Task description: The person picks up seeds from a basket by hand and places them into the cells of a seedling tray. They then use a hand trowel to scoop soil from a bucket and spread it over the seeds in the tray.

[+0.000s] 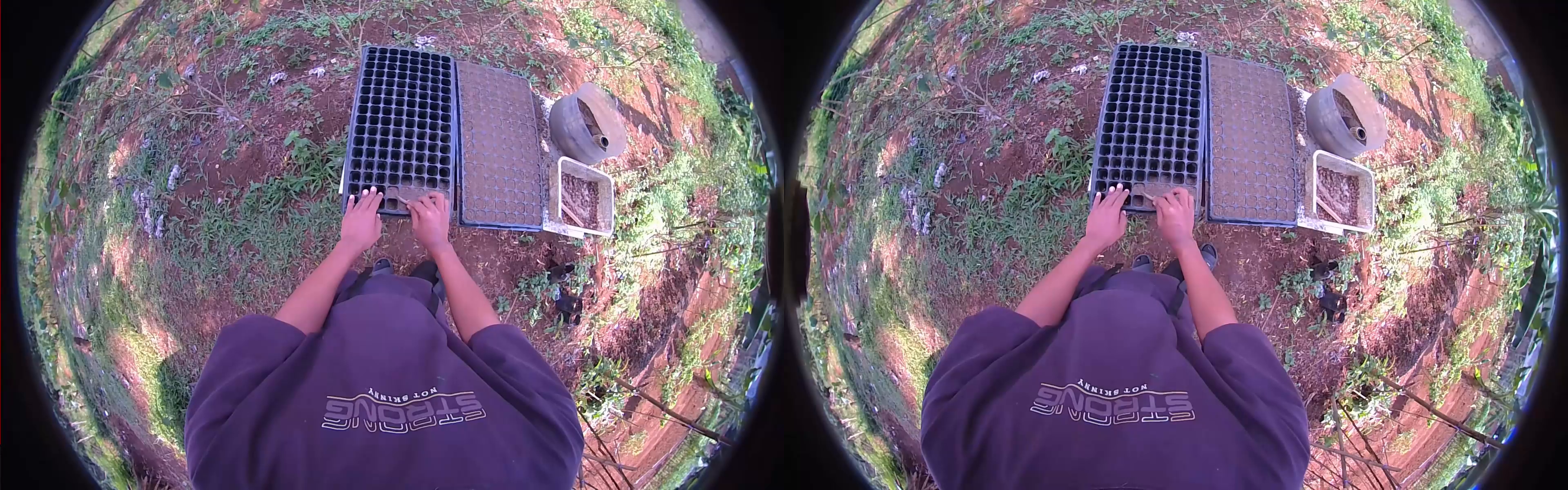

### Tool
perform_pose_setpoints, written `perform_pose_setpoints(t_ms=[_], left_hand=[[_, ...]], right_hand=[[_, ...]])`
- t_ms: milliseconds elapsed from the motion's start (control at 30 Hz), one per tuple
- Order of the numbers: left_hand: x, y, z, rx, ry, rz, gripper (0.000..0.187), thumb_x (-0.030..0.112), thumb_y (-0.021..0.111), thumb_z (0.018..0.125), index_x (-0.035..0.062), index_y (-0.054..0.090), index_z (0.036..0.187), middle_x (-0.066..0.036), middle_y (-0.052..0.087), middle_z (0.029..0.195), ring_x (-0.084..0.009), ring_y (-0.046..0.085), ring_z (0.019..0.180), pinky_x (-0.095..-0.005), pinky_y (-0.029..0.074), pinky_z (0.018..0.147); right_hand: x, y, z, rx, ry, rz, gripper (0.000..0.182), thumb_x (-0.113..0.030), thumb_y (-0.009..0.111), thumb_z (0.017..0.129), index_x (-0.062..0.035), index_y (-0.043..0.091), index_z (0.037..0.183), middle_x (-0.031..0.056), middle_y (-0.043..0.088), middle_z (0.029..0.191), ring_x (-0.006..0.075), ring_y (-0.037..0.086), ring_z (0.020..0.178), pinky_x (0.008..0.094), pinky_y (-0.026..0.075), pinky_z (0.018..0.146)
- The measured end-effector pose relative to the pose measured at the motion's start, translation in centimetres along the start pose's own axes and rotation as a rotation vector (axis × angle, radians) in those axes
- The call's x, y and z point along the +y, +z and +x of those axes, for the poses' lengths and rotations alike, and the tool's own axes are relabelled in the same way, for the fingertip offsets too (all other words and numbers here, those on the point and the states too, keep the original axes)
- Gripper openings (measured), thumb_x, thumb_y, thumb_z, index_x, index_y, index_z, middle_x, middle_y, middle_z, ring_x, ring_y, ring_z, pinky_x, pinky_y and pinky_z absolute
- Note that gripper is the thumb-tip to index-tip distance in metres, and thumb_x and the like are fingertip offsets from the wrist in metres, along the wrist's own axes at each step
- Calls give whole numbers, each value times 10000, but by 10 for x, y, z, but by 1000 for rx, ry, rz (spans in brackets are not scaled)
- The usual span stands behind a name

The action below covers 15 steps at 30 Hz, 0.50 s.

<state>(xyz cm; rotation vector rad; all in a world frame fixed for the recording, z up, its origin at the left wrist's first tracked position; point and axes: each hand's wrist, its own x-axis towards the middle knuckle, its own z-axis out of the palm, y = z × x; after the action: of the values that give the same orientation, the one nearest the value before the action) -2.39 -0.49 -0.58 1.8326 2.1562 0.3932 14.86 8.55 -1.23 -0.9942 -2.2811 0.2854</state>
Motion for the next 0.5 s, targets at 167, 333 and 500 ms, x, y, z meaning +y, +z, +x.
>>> perform_pose_setpoints(t_ms=[167,333,500], left_hand=[[-1,-2,-1,-21,0,8,536,138,505,870,64,401,1391,-133,370,1480,-271,362,1366,-489,218,1148],[-1,-4,2,-40,-20,3,532,137,507,874,62,400,1389,-124,366,1484,-258,355,1374,-487,207,1153],[0,-1,0,-13,-8,11,519,136,510,871,59,412,1374,-128,385,1471,-257,363,1369,-490,208,1152]], right_hand=[[-1,2,7,168,323,-144,96,-98,708,748,-87,720,842,34,645,848,269,519,976,392,403,845],[3,1,7,35,13,21,72,-107,696,753,-74,715,815,51,642,840,280,516,944,411,379,843],[6,-1,6,80,204,-193,93,-156,668,785,-68,674,813,63,624,870,277,511,998,421,354,890]])
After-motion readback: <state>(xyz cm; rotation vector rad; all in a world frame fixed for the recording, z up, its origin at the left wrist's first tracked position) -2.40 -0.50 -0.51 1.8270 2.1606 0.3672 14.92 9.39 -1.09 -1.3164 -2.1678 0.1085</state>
